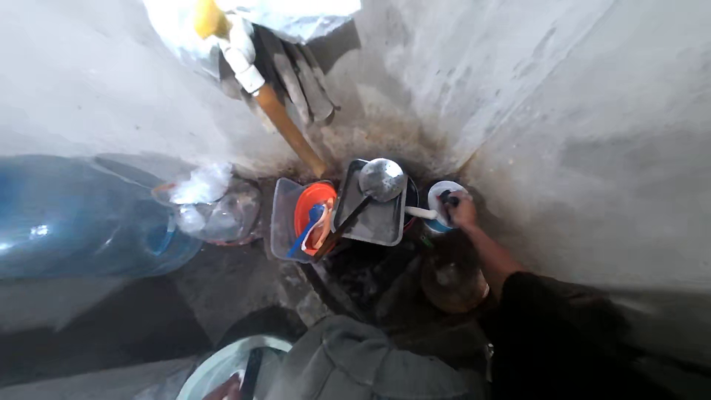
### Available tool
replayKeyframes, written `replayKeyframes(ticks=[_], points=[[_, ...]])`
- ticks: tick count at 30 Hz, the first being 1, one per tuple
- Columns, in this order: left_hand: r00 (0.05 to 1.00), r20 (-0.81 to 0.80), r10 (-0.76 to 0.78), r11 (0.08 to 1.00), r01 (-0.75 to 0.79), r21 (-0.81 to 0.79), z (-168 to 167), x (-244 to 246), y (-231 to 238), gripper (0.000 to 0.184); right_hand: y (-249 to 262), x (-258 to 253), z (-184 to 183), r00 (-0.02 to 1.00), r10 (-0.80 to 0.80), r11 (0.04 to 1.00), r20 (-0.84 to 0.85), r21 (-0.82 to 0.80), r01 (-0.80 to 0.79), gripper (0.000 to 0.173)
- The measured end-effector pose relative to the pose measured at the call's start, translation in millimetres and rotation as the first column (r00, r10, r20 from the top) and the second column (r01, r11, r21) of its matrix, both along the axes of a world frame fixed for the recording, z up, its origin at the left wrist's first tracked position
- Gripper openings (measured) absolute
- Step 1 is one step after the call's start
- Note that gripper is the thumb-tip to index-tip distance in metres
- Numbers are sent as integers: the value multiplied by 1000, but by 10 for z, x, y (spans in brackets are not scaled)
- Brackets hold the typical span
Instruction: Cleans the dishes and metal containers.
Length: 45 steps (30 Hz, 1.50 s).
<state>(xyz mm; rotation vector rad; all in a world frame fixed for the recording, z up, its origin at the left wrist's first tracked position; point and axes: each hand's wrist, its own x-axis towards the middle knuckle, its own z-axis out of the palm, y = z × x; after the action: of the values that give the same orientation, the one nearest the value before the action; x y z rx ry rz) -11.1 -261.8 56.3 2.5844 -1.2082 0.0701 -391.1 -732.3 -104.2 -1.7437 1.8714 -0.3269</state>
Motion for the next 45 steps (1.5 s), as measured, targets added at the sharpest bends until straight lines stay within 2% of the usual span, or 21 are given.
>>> replayKeyframes(ticks=[1,2,5,8,11,13,15,18,20,22,25,27,29,31,33,37,39,41,43,44,45], points=[[972,-19,-235,953,227,-200,-315,227,29,23,-85,35,-55,997,57,997,-48,56,-54,39],[949,-55,-309,924,287,-252,-441,314,-83,27,-149,94,-63,987,101,992,-121,87,-91,38],[917,-191,-349,930,314,-194,-192,148,-940,32,-182,332,74,949,202,978,-243,102,-182,31],[870,-119,-479,877,478,-45,-156,-31,-1782,35,-217,342,-126,926,321,947,-201,88,-309,28],[817,-46,-575,813,576,87,-217,-226,-2314,37,-274,150,-539,918,370,896,-141,315,-313,36],[817,-49,-574,802,573,167,-230,-374,-2544,36,-331,53,-747,944,319,893,-85,362,-269,43],[822,-71,-565,779,560,284,-231,-480,-2676,41,-319,40,-700,979,203,941,-8,279,-193,53],[828,26,-561,762,503,407,-269,-600,-2769,44,-99,160,-295,974,-180,969,138,197,151,51],[829,89,-553,752,449,483,-268,-682,-2887,47,19,187,-63,890,-366,920,273,247,303,49],[852,29,-523,715,420,559,-247,-751,-3047,50,123,148,111,767,-482,873,424,306,379,47],[883,-48,-466,672,389,630,-214,-791,-3207,44,162,59,293,482,-568,818,667,390,423,58],[892,-66,-447,660,379,648,-57,-832,-3198,42,170,24,518,370,-570,808,734,418,416,64],[895,-131,-427,635,400,661,211,-831,-3154,42,190,89,821,399,-497,856,771,358,374,63],[871,-227,-435,617,472,629,444,-770,-3095,40,249,256,1183,507,-399,905,764,240,351,61],[843,-310,-439,639,536,552,638,-700,-3059,49,306,441,1541,614,-267,947,743,84,310,69],[849,-362,-385,700,524,485,1080,-688,-2954,63,497,859,2194,607,133,952,784,-272,143,56],[842,-342,-417,716,537,446,1236,-707,-2864,62,619,1046,2322,575,390,869,719,-494,28,45],[836,-309,-454,728,548,412,1347,-742,-2767,61,665,1230,2281,628,627,646,462,-759,-86,30],[840,-277,-466,736,542,406,1400,-771,-2657,61,661,1371,2238,721,669,406,180,-901,-152,21],[841,-258,-475,745,541,390,1404,-763,-2590,61,648,1395,2266,731,666,393,151,-904,-172,21],[841,-236,-487,759,542,362,1399,-736,-2526,62,616,1393,2334,723,667,453,182,-869,-199,25]])
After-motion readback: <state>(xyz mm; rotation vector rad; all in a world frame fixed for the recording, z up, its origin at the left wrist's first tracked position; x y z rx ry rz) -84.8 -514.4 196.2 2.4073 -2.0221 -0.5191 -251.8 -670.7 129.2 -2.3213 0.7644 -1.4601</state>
